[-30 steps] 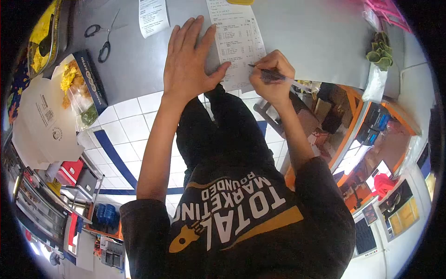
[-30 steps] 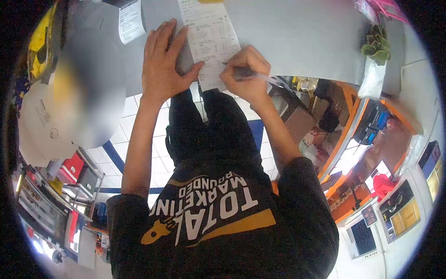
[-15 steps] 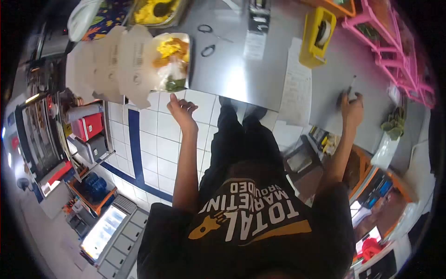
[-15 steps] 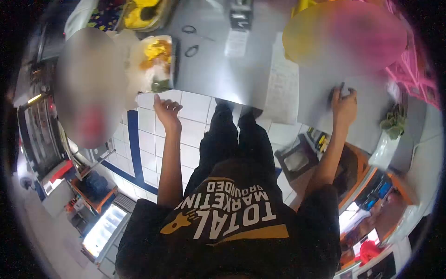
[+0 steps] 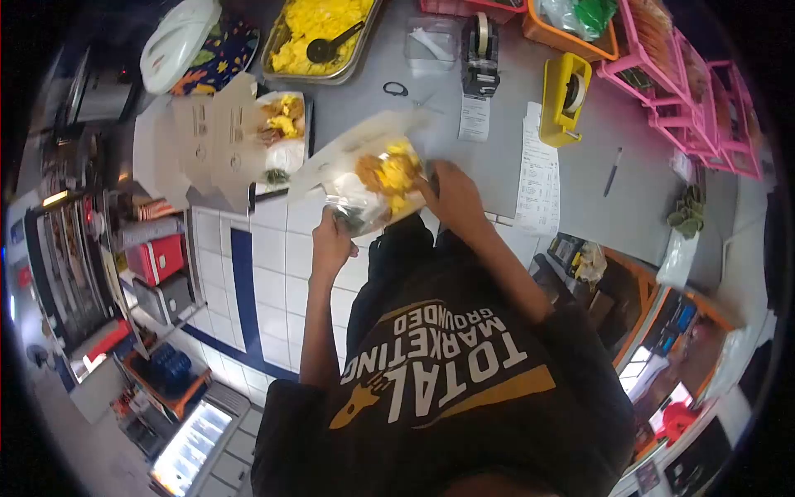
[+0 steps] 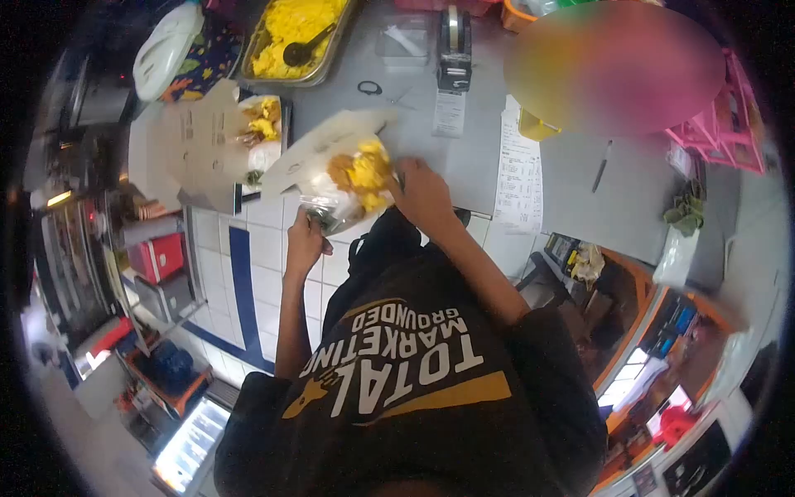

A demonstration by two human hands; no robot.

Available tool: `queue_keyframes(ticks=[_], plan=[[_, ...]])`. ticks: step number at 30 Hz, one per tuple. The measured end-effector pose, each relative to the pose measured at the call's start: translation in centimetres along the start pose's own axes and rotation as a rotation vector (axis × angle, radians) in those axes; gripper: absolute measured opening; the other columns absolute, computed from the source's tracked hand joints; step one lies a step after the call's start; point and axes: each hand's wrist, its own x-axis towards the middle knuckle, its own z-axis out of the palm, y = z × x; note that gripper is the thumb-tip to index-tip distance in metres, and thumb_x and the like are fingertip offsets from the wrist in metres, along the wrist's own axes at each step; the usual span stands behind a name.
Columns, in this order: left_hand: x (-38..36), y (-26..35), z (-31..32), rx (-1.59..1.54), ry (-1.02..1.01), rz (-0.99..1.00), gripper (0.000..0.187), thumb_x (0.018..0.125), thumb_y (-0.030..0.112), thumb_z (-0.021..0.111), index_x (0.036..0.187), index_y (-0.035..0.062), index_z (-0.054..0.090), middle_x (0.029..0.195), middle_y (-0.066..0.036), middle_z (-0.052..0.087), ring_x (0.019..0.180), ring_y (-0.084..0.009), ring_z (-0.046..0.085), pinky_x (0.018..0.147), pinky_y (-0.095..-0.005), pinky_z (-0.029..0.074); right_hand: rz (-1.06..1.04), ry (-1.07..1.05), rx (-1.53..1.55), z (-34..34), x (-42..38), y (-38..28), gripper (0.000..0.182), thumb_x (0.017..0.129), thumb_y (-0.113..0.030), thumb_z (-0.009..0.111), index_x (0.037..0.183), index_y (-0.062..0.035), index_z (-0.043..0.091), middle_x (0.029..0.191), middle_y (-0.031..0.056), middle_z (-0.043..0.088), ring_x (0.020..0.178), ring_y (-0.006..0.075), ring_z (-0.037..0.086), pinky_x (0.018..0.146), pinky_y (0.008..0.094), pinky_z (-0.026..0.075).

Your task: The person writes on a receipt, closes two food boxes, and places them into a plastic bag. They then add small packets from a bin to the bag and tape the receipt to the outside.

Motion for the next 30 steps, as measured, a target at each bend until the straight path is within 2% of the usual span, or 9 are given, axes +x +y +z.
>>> queue_keyframes(ticks=[6,10,13,17,20,22,25,26,30], plan=[[7.3,3.2,-0.2,0.194,0.005,0.441,0.016,0.100,0.015,0.056,0.091,0.0026,0.052,0.066,-0.021,0.061,0.061,-0.0446,0.061,0.053,-0.0503,0.045,0.326,0.243,0.189,-0.7,-1.5,1.2,0.031,0.091,-0.027,0.072,0.082,0.0018,0.065,0.064,0.0166,0.064,0.055,0.0346,0.059,0.056,0.0408,0.047],[8.0,5.9,-0.4,0.320,0.192,0.798,0.016,0.094,0.019,0.065,0.095,0.0040,0.058,0.073,-0.015,0.062,0.064,-0.0354,0.062,0.057,-0.0447,0.048,0.527,0.135,-0.047,-3.8,-0.6,-0.5,0.026,0.088,-0.023,0.076,0.087,0.0012,0.067,0.074,0.0181,0.066,0.064,0.0329,0.062,0.063,0.0412,0.051],[7.3,9.0,-0.2,0.471,0.033,1.185,0.019,0.090,0.018,0.068,0.101,0.0040,0.062,0.082,-0.012,0.064,0.077,-0.0308,0.063,0.068,-0.0433,0.050,0.214,0.716,-0.176,-5.3,1.6,-2.5,0.026,0.085,-0.022,0.077,0.092,0.0010,0.067,0.087,0.0198,0.065,0.080,0.0342,0.064,0.073,0.0403,0.052],[7.3,8.1,-0.3,0.464,-0.210,1.046,0.027,0.085,0.017,0.072,0.107,0.0034,0.064,0.099,-0.014,0.066,0.096,-0.0329,0.061,0.084,-0.0426,0.049,-0.103,0.603,-0.286,-8.1,5.3,-1.0,0.027,0.082,-0.014,0.076,0.099,0.0028,0.063,0.095,0.0185,0.061,0.086,0.0314,0.062,0.075,0.0373,0.050],[8.6,13.5,-2.1,0.483,0.435,1.213,0.030,0.085,0.017,0.072,0.110,0.0024,0.066,0.103,-0.016,0.067,0.097,-0.0324,0.061,0.087,-0.0415,0.048,0.009,0.280,-0.015,-8.8,5.9,0.6,0.026,0.081,-0.011,0.069,0.102,0.0025,0.062,0.095,0.0203,0.058,0.091,0.0362,0.059,0.080,0.0404,0.049],[11.4,15.4,-3.4,0.513,0.238,1.171,0.032,0.087,0.014,0.070,0.115,0.0010,0.065,0.106,-0.019,0.067,0.099,-0.0337,0.062,0.090,-0.0401,0.048,0.115,0.121,0.028,-8.9,6.7,0.5,0.024,0.082,-0.007,0.063,0.104,0.0034,0.061,0.098,0.0209,0.057,0.092,0.0372,0.058,0.082,0.0392,0.048],[15.6,15.1,-4.4,0.333,-0.182,1.027,0.031,0.094,0.014,0.064,0.122,-0.0010,0.062,0.110,-0.018,0.067,0.102,-0.0308,0.063,0.094,-0.0364,0.046,-0.078,0.431,0.165,-5.0,7.2,0.5,0.021,0.083,-0.004,0.054,0.102,0.0040,0.060,0.098,0.0206,0.058,0.090,0.0357,0.058,0.084,0.0367,0.048],[16.4,14.3,-4.1,0.235,-0.346,0.953,0.031,0.097,0.015,0.061,0.123,-0.0017,0.061,0.111,-0.017,0.068,0.103,-0.0290,0.063,0.096,-0.0348,0.046,-0.125,0.543,0.208,-3.7,7.4,0.6,0.018,0.093,-0.005,0.047,0.105,0.0024,0.058,0.097,0.0154,0.058,0.088,0.0254,0.057,0.083,0.0343,0.048],[13.9,13.4,-0.3,-0.387,-0.411,0.626,0.037,0.110,0.030,0.040,0.124,-0.0005,0.056,0.108,-0.008,0.063,0.101,-0.0152,0.055,0.094,-0.0304,0.042,0.126,0.764,0.671,-0.1,7.8,-3.1,0.026,0.109,-0.025,0.039,0.114,-0.0021,0.052,0.098,0.0066,0.056,0.091,0.0125,0.051,0.081,0.0306,0.045]])
